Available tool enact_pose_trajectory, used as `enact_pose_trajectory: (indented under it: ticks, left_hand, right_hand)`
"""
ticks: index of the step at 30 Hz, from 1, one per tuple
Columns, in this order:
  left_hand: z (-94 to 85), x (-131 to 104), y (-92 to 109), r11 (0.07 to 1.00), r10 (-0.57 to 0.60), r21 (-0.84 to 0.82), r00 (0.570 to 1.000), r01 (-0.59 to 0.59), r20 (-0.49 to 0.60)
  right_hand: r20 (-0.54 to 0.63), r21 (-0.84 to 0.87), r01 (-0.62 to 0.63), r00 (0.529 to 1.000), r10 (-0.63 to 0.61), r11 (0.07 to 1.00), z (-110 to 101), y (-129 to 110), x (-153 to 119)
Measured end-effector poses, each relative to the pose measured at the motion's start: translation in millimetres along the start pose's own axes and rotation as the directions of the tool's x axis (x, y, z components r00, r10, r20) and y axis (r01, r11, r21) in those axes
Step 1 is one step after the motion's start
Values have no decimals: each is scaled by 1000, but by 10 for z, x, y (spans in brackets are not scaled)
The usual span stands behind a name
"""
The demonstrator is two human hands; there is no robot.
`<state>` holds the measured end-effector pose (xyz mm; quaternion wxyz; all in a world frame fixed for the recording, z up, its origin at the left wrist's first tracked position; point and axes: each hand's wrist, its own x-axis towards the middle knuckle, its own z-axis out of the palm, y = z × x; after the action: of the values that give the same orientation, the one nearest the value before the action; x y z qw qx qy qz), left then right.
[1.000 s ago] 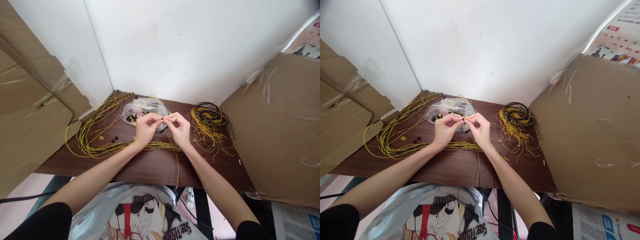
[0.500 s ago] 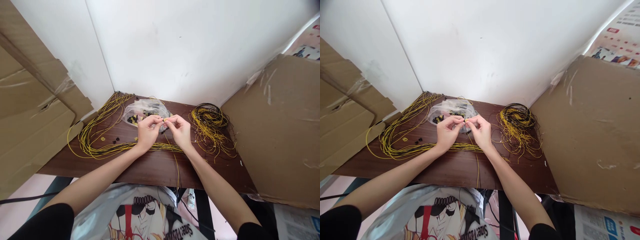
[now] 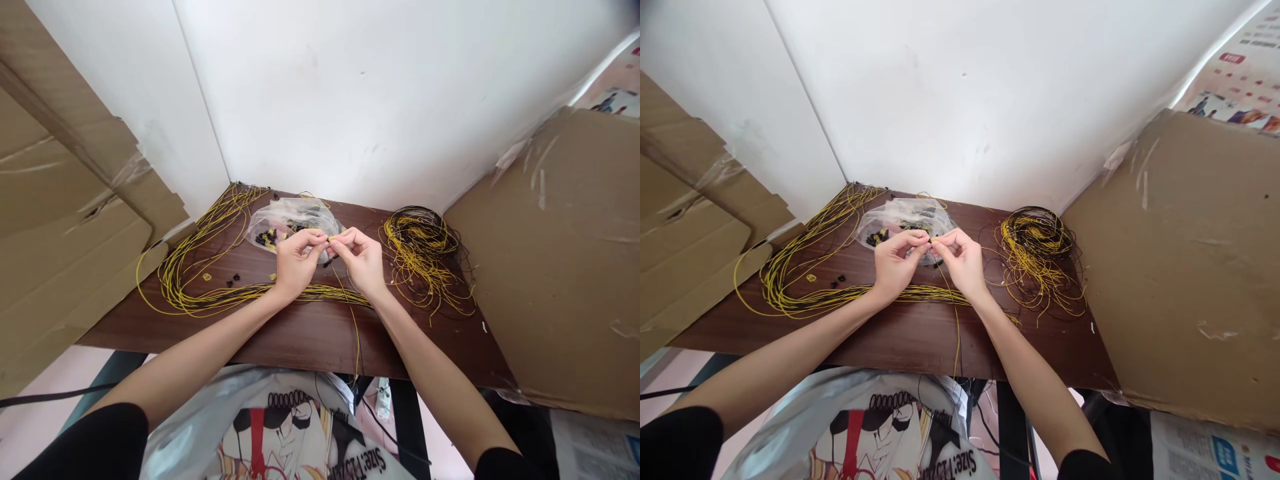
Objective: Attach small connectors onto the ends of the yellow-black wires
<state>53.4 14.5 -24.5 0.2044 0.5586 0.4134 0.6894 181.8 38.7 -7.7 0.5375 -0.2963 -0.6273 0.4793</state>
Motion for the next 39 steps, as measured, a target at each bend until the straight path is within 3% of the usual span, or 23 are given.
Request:
enact_pose_trajectory:
  ticks: [10,17,32,35,39]
  left_hand:
    - [-10,22,-18,998,-45,-48,998,47,38]
    - [-21,22,6,998,-58,-20,998,59,35]
    - [6,30,-8,946,-270,-181,963,268,13]
    - [-2,53,-13,939,-294,-173,955,296,36]
    - [-19,112,23,932,-318,-145,942,331,109]
  right_hand:
    - [58,101,-46,998,40,994,-57,-23,55]
    - [32,6,-13,999,13,1000,-14,-19,28]
    - [31,-338,280,958,-286,899,-5,10,-35]
    - [28,-342,242,969,-247,908,-35,13,-15]
    - [20,-167,116,993,-114,979,-78,11,44]
